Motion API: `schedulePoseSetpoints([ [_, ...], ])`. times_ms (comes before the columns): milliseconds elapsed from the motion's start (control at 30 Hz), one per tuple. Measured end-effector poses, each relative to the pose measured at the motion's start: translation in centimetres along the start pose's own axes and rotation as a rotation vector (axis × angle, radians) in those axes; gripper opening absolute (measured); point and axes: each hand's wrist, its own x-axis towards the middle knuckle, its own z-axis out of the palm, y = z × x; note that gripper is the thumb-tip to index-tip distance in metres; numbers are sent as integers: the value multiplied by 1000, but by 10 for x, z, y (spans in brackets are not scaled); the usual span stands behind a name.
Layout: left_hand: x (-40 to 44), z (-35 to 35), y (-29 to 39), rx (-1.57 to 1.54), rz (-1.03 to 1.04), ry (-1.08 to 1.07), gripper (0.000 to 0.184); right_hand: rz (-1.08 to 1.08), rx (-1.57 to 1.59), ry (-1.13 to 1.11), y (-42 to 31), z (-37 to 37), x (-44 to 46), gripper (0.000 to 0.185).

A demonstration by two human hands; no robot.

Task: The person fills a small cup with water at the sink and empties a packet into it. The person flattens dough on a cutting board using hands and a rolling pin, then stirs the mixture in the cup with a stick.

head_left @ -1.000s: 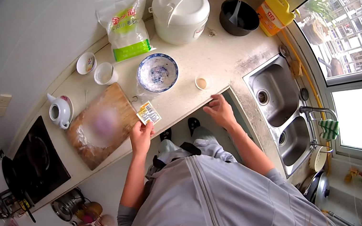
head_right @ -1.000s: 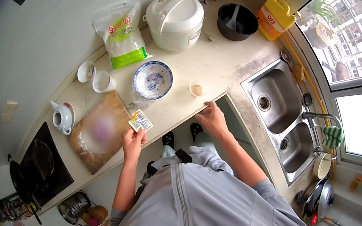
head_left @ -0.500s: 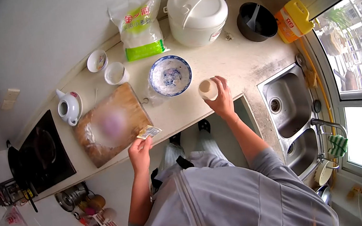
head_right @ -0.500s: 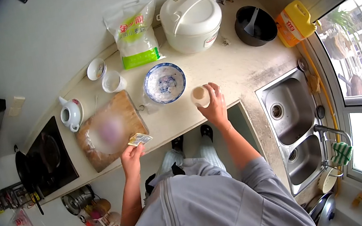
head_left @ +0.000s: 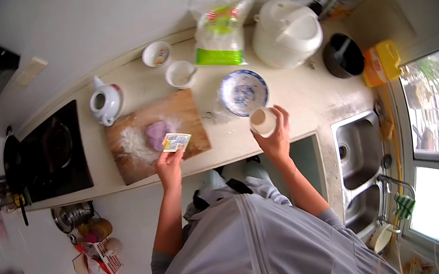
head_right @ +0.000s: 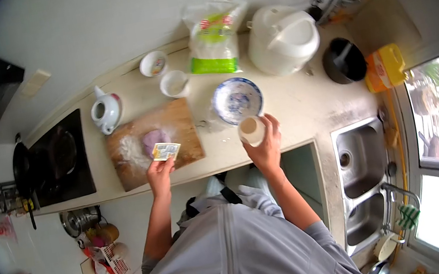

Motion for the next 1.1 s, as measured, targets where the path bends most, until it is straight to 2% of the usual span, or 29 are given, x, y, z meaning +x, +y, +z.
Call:
schedulePoseSetpoints([
  [100, 23, -11, 12, 4, -23, 29, 20, 102, -21, -47, 10, 22, -21, 76],
  [167, 65, -26, 11, 122, 92, 43, 19, 223, -82, -87, 20, 36, -40, 76],
  [333, 187, -9, 60, 432, 419, 95, 19, 282, -193, -146, 20, 62, -61, 78],
  [367, 214, 1, 66, 515, 523, 176, 20, 290, -206, -142, 18, 67, -60, 78],
  [467, 277, 32, 84, 602, 490, 238, 20, 324, -180, -107, 6, 75, -55, 81],
  [600, 352, 60, 58, 644, 430, 345, 17, 311, -209, -59, 2, 75, -57, 83],
  [700, 362, 72, 57, 746, 382, 385, 18, 331, -223, -53, -3, 63, -63, 82],
  [800, 372, 75, 50, 670, 288, 416, 21, 348, -223, -16, 1, 48, -70, 81],
  [900, 371, 64, 39, 590, 358, 463, 28, 356, -212, 32, 5, 33, -77, 79],
  [967, 376, 59, 14, 426, 457, 589, 43, 422, -191, 99, 2, 16, -77, 78],
  [1000, 343, 63, 32, 341, 485, 541, 39, 454, -187, 132, 0, 7, -77, 78],
  [1033, 313, 69, 37, 117, 546, 395, 37, 489, -216, 177, -4, 0, -75, 78],
  [1067, 272, 73, 49, 181, 561, 226, 34, 554, -186, 205, -10, -10, -77, 78],
  [1100, 199, 90, 85, 99, 535, 36, 32, 600, -154, 224, -18, -20, -78, 77],
])
